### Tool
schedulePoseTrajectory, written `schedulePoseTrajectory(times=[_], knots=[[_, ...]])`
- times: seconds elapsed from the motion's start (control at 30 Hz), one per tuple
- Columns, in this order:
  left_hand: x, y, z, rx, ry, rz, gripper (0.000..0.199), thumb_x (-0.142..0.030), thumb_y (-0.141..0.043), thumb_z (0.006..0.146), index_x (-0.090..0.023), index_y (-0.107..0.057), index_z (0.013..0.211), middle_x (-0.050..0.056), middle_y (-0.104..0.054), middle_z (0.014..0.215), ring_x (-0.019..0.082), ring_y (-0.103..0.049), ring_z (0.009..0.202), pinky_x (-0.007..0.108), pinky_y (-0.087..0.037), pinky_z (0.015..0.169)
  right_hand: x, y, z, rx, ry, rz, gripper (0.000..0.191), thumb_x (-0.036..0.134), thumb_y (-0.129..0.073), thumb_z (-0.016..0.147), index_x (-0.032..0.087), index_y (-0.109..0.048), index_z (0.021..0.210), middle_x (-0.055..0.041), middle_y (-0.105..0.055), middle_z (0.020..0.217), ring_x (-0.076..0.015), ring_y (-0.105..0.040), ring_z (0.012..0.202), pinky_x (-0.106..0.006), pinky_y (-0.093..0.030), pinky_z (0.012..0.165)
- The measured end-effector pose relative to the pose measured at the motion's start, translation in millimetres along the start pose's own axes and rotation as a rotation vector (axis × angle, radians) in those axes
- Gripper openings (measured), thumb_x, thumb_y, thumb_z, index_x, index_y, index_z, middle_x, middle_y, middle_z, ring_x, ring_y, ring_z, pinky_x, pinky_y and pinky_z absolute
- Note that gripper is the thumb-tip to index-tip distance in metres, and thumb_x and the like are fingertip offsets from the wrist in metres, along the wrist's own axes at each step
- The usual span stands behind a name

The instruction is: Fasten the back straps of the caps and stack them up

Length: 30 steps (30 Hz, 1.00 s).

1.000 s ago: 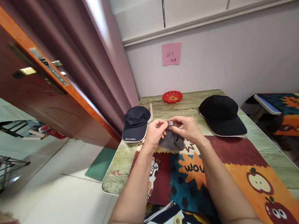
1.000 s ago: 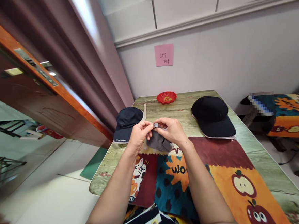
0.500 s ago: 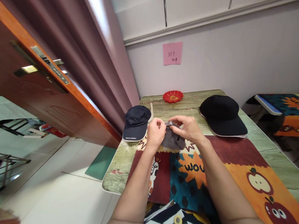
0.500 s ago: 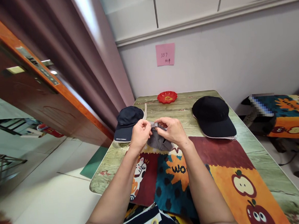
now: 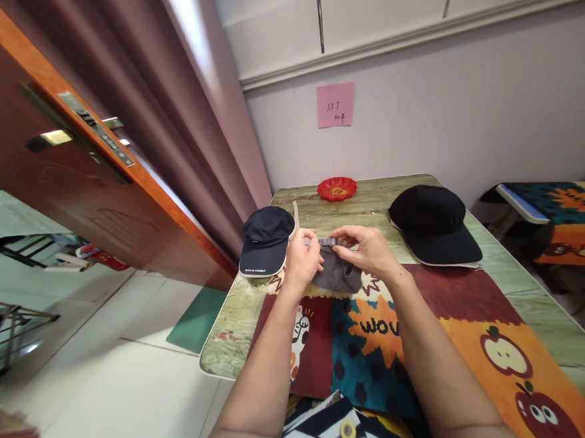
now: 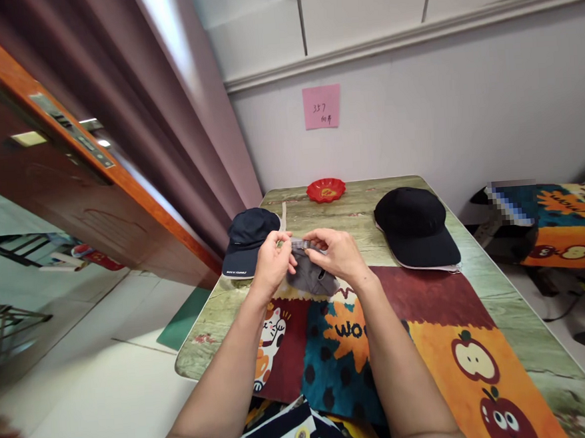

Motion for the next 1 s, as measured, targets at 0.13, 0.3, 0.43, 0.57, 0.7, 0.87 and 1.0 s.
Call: schedulePoseTrajectory(times=[0.13, 0.3, 0.43, 0.57, 0.7, 0.87, 1.0], knots=[[7.4, -15.6, -2.4, 0.198, 0.193, -0.253, 0.036, -0.049, -0.067, 0.083, -0.019, -0.051, 0.097, -0.003, -0.059, 0.074, 0.008, -0.056, 0.042, 0.018, -0.04, 0.035, 5.6, -2.1, -0.1, 0.015, 0.032, 0.023, 0.023, 0.021, -0.065, 0.079, 0.022, -0.076, 0.099, -0.0034, -0.076, 0.086, -0.0174, -0.068, 0.073, -0.029, -0.053, 0.073], [8.7, -16.4, -1.2, 0.272, 0.242, -0.334, 0.042, -0.053, -0.075, 0.077, -0.016, -0.056, 0.084, -0.004, -0.056, 0.055, 0.006, -0.051, 0.037, 0.014, -0.037, 0.035, -10.5, -9.3, -2.3, 0.097, -0.115, 0.178, 0.031, 0.028, -0.068, 0.081, 0.02, -0.071, 0.11, -0.0016, -0.074, 0.081, -0.0158, -0.066, 0.068, -0.027, -0.051, 0.065], [9.6, -11.4, 1.6, 0.28, 0.232, -0.369, 0.04, -0.05, -0.077, 0.076, -0.017, -0.057, 0.083, -0.004, -0.059, 0.05, 0.005, -0.048, 0.034, 0.013, -0.034, 0.035, -20.1, -22.9, -12.5, 0.437, -0.189, 0.303, 0.024, 0.038, -0.072, 0.081, 0.017, -0.073, 0.094, 0.0008, -0.069, 0.074, -0.0134, -0.059, 0.064, -0.023, -0.045, 0.059], [8.5, -11.3, 1.7, 0.34, 0.223, -0.368, 0.041, -0.05, -0.079, 0.074, -0.016, -0.059, 0.082, -0.004, -0.06, 0.052, 0.007, -0.053, 0.037, 0.014, -0.038, 0.037, -23.9, -17.5, -15.8, 0.488, -0.239, 0.344, 0.037, 0.051, -0.064, 0.088, 0.016, -0.069, 0.078, 0.0003, -0.064, 0.067, -0.0095, -0.046, 0.053, -0.022, -0.034, 0.049], [11.6, -9.2, 1.7, 0.338, 0.227, -0.325, 0.04, -0.05, -0.08, 0.074, -0.015, -0.062, 0.082, -0.004, -0.058, 0.047, 0.006, -0.049, 0.034, 0.015, -0.034, 0.036, -30.7, -8.7, -11.4, 0.351, -0.297, 0.366, 0.045, 0.059, -0.058, 0.09, 0.017, -0.067, 0.077, 0.0014, -0.059, 0.061, -0.0092, -0.04, 0.05, -0.023, -0.029, 0.047], [15.7, -7.1, 2.7, 0.262, 0.218, -0.338, 0.039, -0.045, -0.082, 0.071, -0.015, -0.061, 0.082, -0.003, -0.059, 0.045, 0.006, -0.046, 0.031, 0.015, -0.029, 0.033, -39.5, -9.4, -8.9, 0.296, -0.307, 0.349, 0.043, 0.057, -0.059, 0.089, 0.018, -0.065, 0.073, 0.0031, -0.053, 0.058, -0.0099, -0.039, 0.049, -0.024, -0.029, 0.048], [11.4, -8.9, 2.2, 0.271, 0.203, -0.322, 0.036, -0.042, -0.082, 0.069, -0.014, -0.061, 0.08, 0.0, -0.062, 0.047, 0.008, -0.051, 0.034, 0.017, -0.036, 0.036, -43.7, -7.9, -9.2, 0.283, -0.301, 0.34, 0.04, 0.053, -0.058, 0.09, 0.018, -0.064, 0.071, 0.0032, -0.052, 0.058, -0.0103, -0.04, 0.051, -0.024, -0.03, 0.05]])
Point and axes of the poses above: each hand's wrist, its own z-axis towards the middle knuckle, its own y-axis out of the back of the hand, x = y × z, the point moved 7 cm from there along z, towards the middle knuckle
